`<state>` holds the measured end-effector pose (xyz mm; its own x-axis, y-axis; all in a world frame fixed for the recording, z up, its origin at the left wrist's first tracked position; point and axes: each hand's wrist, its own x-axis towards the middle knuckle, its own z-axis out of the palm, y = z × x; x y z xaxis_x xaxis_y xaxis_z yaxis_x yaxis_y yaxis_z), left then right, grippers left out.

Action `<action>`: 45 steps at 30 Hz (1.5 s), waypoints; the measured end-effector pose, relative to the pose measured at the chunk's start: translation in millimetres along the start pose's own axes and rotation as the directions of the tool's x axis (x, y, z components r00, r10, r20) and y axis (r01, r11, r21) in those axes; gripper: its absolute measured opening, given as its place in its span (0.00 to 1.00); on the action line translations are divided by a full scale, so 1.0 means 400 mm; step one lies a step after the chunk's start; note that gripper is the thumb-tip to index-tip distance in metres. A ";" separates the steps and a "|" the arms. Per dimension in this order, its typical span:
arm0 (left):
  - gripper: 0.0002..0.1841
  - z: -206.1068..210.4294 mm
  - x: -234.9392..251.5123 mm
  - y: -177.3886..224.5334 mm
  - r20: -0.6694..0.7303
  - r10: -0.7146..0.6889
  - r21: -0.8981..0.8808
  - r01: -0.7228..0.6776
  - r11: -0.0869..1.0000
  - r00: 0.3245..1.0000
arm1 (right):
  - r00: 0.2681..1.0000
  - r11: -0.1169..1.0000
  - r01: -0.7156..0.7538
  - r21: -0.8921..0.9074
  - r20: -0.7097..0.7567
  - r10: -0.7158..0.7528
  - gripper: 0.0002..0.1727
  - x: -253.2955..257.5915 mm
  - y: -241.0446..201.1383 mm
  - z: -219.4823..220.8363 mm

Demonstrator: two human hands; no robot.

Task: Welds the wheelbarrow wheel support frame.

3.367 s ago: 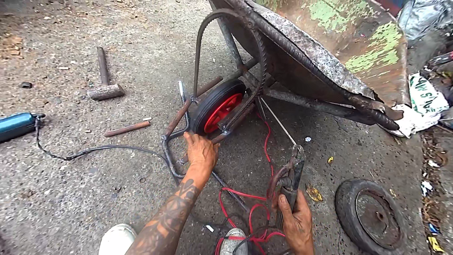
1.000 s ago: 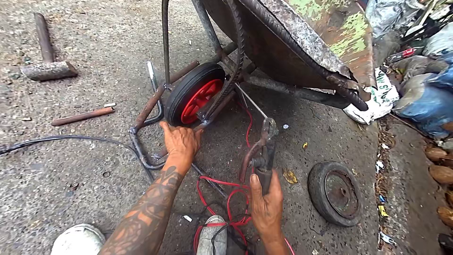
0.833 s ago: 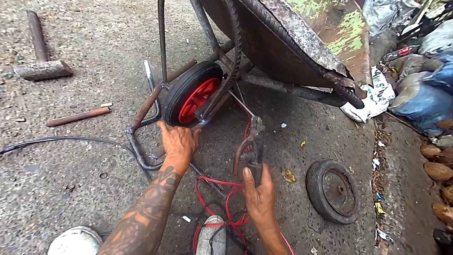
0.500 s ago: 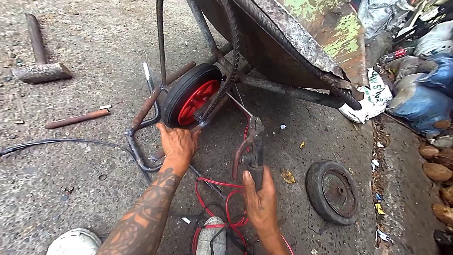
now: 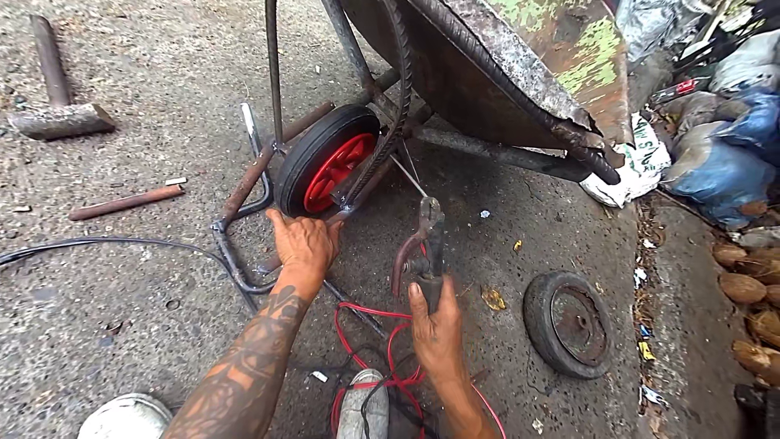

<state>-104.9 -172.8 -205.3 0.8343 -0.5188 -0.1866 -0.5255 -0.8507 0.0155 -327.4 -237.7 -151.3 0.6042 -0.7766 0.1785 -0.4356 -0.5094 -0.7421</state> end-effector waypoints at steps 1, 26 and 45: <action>0.39 -0.001 0.000 0.001 -0.001 0.001 0.001 -0.001 1.000 1.000 | 1.000 1.000 -0.007 0.023 0.005 0.007 0.30 0.002 -0.002 -0.001; 0.39 0.010 -0.002 0.000 -0.061 0.004 -0.009 -0.005 1.000 0.998 | 1.000 1.000 0.004 0.027 -0.021 -0.004 0.27 -0.002 0.016 0.028; 0.40 0.024 -0.003 -0.005 -0.064 -0.009 -0.013 0.008 1.000 0.998 | 0.991 0.991 0.132 -0.023 0.024 -0.132 0.31 -0.042 0.103 0.006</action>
<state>-106.5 -169.6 -214.6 0.8481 -0.5153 -0.1231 -0.5162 -0.8560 0.0270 -353.9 -244.8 -186.4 0.6719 -0.6937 0.2594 -0.3671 -0.6161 -0.6968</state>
